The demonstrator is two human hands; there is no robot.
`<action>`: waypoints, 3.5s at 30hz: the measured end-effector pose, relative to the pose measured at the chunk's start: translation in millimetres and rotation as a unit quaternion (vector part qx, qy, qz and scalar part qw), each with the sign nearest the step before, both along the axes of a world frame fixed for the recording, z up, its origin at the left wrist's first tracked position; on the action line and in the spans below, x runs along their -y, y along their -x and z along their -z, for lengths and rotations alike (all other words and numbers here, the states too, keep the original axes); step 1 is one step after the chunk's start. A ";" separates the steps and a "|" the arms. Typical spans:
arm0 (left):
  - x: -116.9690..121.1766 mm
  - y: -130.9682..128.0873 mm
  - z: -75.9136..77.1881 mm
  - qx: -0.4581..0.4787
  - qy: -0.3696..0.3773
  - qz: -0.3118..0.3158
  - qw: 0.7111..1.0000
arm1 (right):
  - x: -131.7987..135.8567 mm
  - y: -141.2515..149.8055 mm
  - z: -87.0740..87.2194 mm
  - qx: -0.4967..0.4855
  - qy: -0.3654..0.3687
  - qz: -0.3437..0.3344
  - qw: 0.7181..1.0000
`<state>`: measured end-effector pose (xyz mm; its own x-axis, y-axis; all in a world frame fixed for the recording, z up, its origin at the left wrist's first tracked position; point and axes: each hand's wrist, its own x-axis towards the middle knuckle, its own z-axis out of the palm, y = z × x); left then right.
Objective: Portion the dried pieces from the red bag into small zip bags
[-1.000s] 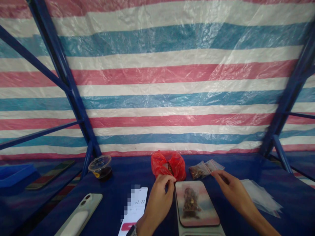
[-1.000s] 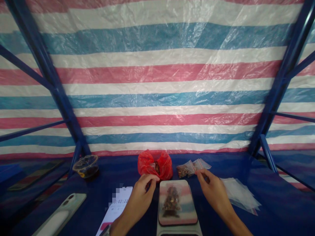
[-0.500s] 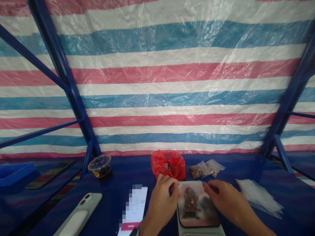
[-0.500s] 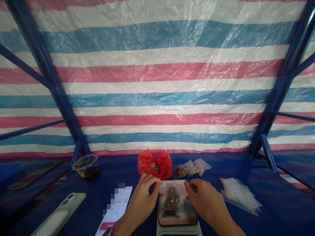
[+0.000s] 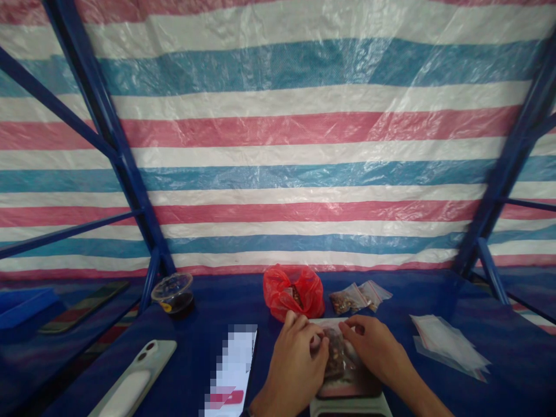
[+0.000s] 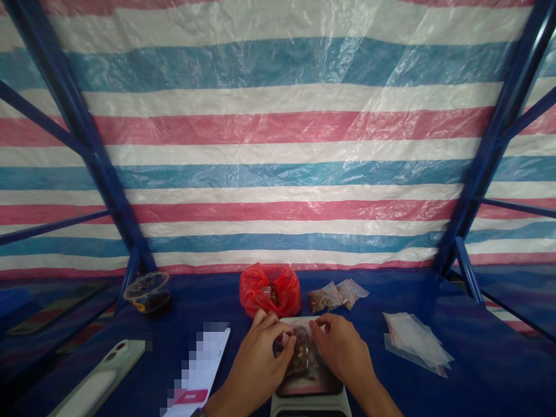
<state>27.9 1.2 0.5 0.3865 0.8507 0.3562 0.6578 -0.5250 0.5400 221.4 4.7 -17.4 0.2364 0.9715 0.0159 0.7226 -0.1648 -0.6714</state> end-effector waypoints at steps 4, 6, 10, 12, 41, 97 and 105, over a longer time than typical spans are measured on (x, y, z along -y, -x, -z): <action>-1.9 1.7 5.6 0.054 -0.008 -0.011 0.998 | -0.4 3.2 -7.1 -0.123 -0.048 -0.056 0.990; -5.1 1.7 12.1 0.132 0.001 -0.051 0.990 | 3.1 6.8 -15.4 -0.192 -0.083 -0.095 0.973; -15.1 0.1 23.3 0.285 0.085 -0.091 0.950 | 13.3 12.2 -30.3 -0.264 -0.145 -0.161 0.940; -19.3 -0.8 23.4 0.326 0.135 -0.057 0.934 | 16.4 12.1 -32.2 -0.262 -0.161 -0.170 0.936; -11.7 -11.9 7.6 0.373 0.179 0.021 0.910 | 14.7 17.6 -21.6 -0.229 -0.214 -0.100 0.944; -9.6 -6.5 -3.3 0.382 0.149 0.043 0.911 | 16.0 20.2 -29.8 -0.232 -0.217 -0.147 0.937; -8.9 -6.2 -3.8 0.400 0.119 0.019 0.909 | 12.5 8.3 -26.7 -0.213 -0.231 -0.126 0.941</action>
<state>34.1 10.1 4.3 0.1165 0.9319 0.3434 -0.0116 -0.3445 0.9387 213.1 -7.8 9.3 0.0804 0.9103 0.4062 0.3489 0.3560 -0.8669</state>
